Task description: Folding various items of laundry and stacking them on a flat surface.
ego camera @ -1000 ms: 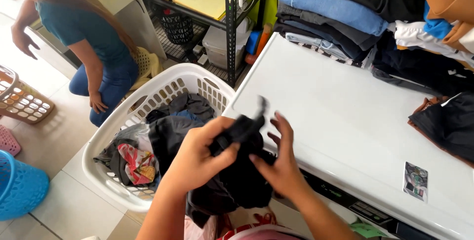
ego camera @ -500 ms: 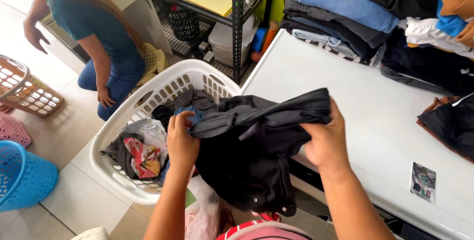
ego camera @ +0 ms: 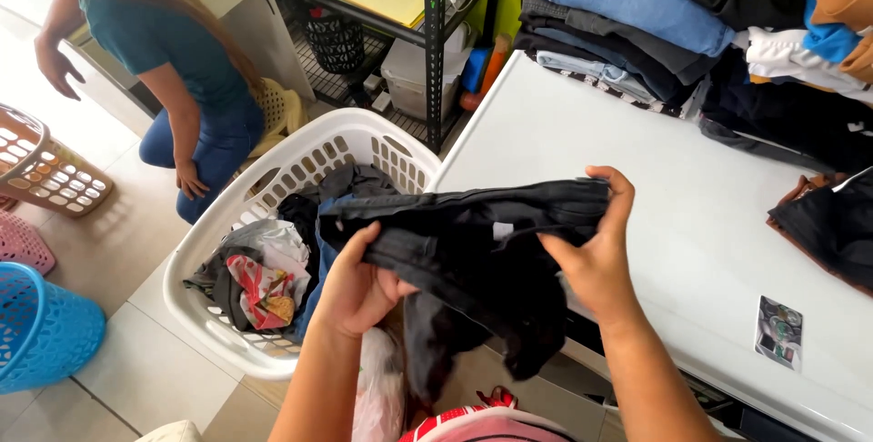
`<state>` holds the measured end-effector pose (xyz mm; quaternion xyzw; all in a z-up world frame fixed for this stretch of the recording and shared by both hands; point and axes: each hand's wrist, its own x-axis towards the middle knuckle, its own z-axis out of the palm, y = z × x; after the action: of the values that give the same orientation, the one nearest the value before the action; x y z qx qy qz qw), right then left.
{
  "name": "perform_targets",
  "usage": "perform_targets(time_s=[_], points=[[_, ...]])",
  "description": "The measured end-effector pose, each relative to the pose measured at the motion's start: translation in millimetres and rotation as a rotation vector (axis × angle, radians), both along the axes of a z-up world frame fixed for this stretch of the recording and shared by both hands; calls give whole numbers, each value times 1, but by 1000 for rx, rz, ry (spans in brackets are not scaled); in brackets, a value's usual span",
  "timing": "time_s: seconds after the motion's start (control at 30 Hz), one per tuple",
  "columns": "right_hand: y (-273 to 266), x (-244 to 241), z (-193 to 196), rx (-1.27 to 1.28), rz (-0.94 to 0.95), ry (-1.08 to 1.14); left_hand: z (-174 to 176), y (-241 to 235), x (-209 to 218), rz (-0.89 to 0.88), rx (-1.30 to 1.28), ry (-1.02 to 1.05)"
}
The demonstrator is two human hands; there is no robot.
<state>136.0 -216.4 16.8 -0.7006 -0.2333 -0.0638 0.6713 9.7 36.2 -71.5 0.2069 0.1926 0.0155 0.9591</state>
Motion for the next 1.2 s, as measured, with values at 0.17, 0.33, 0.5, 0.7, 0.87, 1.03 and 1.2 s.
perform_targets(time_s=[0.17,0.33,0.5,0.7,0.87,1.03,1.2], points=[[-29,13,-4,267,-15,337,80,-36,31,-50,-179,-335],[-93,77,-34,347,-102,485,80,-60,98,155,185,-699],[-112,92,-87,404,-220,621,34,-81,117,76,1526,-733],[-118,78,-125,306,-301,707,36,-91,113,-513,1866,-536],[-116,74,-120,296,-348,646,58,-100,109,-545,2043,-725],[-114,66,-92,62,-353,325,29,-99,142,-227,2106,-1056],[-98,38,-33,-23,-170,-19,53,-121,154,-248,2079,-962]])
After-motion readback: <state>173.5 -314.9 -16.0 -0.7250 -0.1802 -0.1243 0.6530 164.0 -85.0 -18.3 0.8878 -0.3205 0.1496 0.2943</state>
